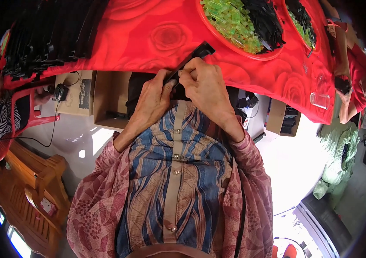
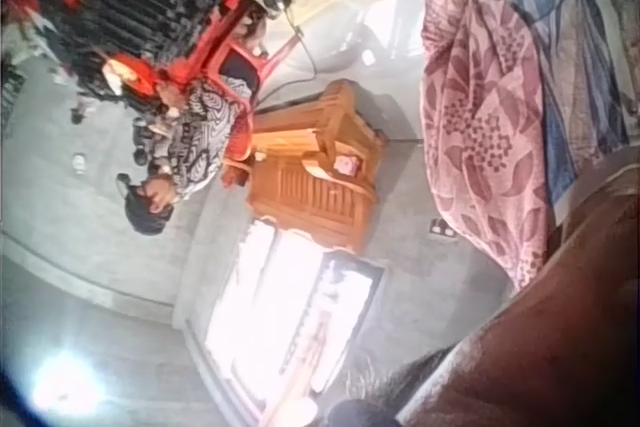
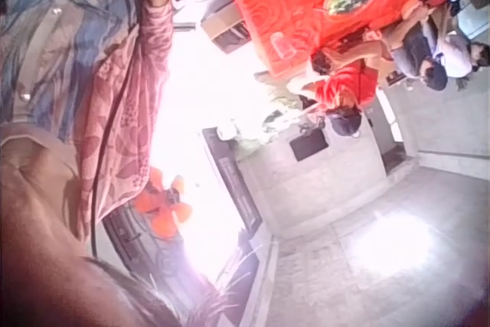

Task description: The person assembles small plastic components and plastic strips by hand at a workshop table, taking them from a cardboard box.

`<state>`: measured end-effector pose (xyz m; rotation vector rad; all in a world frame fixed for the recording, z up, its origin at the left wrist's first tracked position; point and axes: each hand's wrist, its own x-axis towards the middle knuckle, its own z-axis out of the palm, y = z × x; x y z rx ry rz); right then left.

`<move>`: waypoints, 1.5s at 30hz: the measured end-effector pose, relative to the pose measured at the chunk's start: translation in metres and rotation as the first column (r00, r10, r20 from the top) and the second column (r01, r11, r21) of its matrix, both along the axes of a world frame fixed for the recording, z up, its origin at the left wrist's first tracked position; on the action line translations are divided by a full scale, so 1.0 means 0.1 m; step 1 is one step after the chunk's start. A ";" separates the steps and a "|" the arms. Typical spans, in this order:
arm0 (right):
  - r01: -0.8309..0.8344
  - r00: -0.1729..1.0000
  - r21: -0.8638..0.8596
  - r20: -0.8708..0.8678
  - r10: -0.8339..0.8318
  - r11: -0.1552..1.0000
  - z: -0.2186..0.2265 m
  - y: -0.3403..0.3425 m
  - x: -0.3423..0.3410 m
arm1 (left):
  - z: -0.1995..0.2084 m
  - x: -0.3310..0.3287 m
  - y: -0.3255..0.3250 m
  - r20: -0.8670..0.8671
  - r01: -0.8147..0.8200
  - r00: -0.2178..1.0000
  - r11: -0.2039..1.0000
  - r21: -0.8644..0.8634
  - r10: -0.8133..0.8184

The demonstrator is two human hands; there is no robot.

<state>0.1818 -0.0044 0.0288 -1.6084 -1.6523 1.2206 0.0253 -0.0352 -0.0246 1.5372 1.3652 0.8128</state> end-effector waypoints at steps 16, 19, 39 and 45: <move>-0.042 0.995 0.180 0.092 0.025 0.983 -0.11 -0.07 -0.02 | 0.01 0.04 0.04 -0.103 -0.053 0.993 0.999 0.003 0.053; -0.044 0.992 0.172 0.123 0.023 0.984 -0.07 -0.05 -0.01 | 0.01 0.05 0.07 -0.091 -0.047 0.995 0.998 -0.036 0.044; -0.457 0.808 0.225 0.509 0.296 0.861 0.41 0.11 0.40 | 0.17 -0.22 0.14 -0.119 0.302 0.948 0.952 0.055 -0.294; -0.473 0.769 -0.051 0.464 0.440 0.879 0.35 0.11 0.42 | 0.21 -0.22 0.17 -0.166 0.409 0.895 0.910 -0.067 -0.414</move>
